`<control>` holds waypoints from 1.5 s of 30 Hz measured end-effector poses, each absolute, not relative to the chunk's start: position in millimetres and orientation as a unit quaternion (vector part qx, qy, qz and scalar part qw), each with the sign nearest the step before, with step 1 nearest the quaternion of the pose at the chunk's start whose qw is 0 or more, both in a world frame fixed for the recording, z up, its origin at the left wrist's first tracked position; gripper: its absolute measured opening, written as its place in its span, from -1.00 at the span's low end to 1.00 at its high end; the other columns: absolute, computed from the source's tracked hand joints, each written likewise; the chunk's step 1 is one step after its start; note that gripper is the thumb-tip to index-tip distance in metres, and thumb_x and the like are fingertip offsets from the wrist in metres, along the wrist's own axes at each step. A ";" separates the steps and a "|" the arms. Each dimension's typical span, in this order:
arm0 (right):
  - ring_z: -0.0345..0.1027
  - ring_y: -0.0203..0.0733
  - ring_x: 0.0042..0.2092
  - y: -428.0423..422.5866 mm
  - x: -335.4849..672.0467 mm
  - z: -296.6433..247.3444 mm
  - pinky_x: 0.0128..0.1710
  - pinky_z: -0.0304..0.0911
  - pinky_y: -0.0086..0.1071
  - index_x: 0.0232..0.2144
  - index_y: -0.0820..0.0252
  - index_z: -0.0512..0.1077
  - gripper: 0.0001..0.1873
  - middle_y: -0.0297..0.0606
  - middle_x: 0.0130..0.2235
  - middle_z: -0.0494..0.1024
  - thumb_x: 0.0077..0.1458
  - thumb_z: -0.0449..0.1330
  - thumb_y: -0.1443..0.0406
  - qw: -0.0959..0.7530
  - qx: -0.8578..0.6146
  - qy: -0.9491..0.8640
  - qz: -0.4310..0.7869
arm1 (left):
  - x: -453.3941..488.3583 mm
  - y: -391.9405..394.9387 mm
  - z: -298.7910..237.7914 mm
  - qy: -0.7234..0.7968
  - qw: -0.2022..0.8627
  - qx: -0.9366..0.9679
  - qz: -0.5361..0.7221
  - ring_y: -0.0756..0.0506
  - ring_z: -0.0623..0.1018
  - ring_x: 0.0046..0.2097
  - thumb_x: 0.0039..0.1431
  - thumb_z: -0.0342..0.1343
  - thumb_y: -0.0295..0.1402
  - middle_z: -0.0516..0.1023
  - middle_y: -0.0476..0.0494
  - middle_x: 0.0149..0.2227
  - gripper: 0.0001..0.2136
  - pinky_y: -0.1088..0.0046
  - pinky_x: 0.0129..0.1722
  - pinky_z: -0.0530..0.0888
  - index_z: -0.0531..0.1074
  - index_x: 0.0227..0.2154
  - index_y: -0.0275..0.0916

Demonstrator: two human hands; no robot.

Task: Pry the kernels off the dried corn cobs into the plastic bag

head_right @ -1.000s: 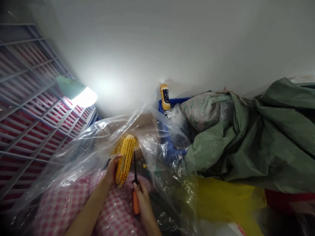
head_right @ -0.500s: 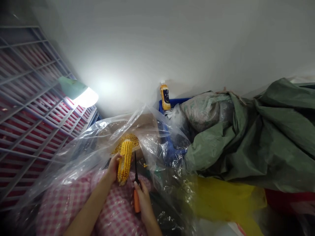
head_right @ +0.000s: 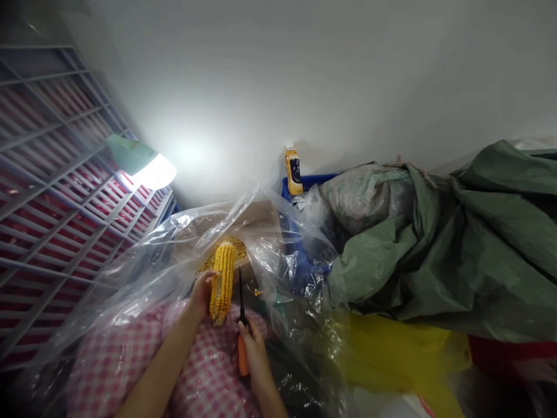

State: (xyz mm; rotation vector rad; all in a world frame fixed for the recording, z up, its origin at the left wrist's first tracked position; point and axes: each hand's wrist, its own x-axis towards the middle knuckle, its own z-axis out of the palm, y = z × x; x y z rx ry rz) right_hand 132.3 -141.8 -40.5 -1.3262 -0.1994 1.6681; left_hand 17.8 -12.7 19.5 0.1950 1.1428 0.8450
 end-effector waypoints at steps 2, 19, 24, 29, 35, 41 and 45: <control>0.24 -0.37 -0.68 -141.7 132.1 -40.4 -0.70 0.15 -0.53 0.04 0.25 0.29 -0.04 -0.46 -0.60 0.42 -0.38 0.37 -0.11 0.468 -0.551 -0.072 0.687 | 17.2 -12.5 18.3 0.522 0.754 0.090 0.390 -0.14 0.53 -0.55 0.07 -0.12 -0.38 0.51 -0.15 -0.60 -0.70 0.42 -0.65 0.42 0.46 -0.22 -0.30; 0.24 -0.36 -0.66 -140.2 133.2 -43.1 -0.69 0.17 -0.52 0.11 0.33 0.21 0.08 -0.49 -0.62 0.42 -0.40 0.38 -0.12 0.458 -0.555 -0.069 0.690 | 13.1 -9.3 9.9 0.533 0.749 0.074 0.387 -0.14 0.49 -0.59 0.12 -0.14 -0.25 0.52 -0.19 -0.59 -0.66 0.38 -0.61 0.41 0.48 -0.26 -0.32; 0.26 -0.34 -0.67 -140.8 133.0 -44.1 -0.71 0.15 -0.52 0.12 0.31 0.22 0.05 -0.46 -0.62 0.42 -0.37 0.37 -0.11 0.452 -0.558 -0.075 0.692 | 11.9 -9.4 8.1 0.522 0.757 0.064 0.388 -0.13 0.51 -0.57 0.10 -0.11 -0.27 0.53 -0.18 -0.56 -0.66 0.42 -0.62 0.40 0.48 -0.23 -0.33; 0.27 -0.33 -0.65 -140.8 132.4 -46.1 -0.70 0.17 -0.51 0.13 0.30 0.21 0.02 -0.46 -0.61 0.42 -0.33 0.37 -0.09 0.457 -0.553 -0.075 0.693 | 11.4 -8.4 5.1 0.527 0.755 0.053 0.386 -0.15 0.56 -0.50 0.10 -0.14 -0.29 0.54 -0.19 -0.53 -0.64 0.41 -0.57 0.44 0.46 -0.16 -0.34; 0.24 -0.36 -0.67 -139.6 132.7 -41.9 -0.70 0.15 -0.52 0.13 0.31 0.19 0.04 -0.49 -0.62 0.42 -0.34 0.37 -0.08 0.453 -0.555 -0.069 0.695 | 15.0 -8.9 10.1 0.535 0.752 0.044 0.383 -0.12 0.53 -0.54 0.09 -0.14 -0.32 0.52 -0.18 -0.56 -0.67 0.45 -0.62 0.40 0.46 -0.21 -0.33; 0.22 -0.37 -0.68 -140.0 132.6 -40.2 -0.71 0.12 -0.54 0.13 0.33 0.17 0.10 -0.49 -0.64 0.41 -0.39 0.36 -0.13 0.450 -0.550 -0.075 0.700 | 15.4 -10.0 11.0 0.554 0.726 0.037 0.405 -0.13 0.55 -0.49 0.05 -0.13 -0.46 0.54 -0.18 -0.52 -0.68 0.38 -0.51 0.47 0.45 -0.20 -0.33; 0.21 -0.37 -0.68 -140.6 131.8 -40.8 -0.71 0.11 -0.54 0.11 0.31 0.20 0.09 -0.49 -0.65 0.40 -0.41 0.37 -0.13 0.448 -0.551 -0.069 0.701 | 12.2 -8.7 9.3 0.529 0.748 0.053 0.397 -0.14 0.55 -0.46 0.09 -0.10 -0.35 0.54 -0.15 -0.51 -0.69 0.38 -0.53 0.47 0.44 -0.17 -0.31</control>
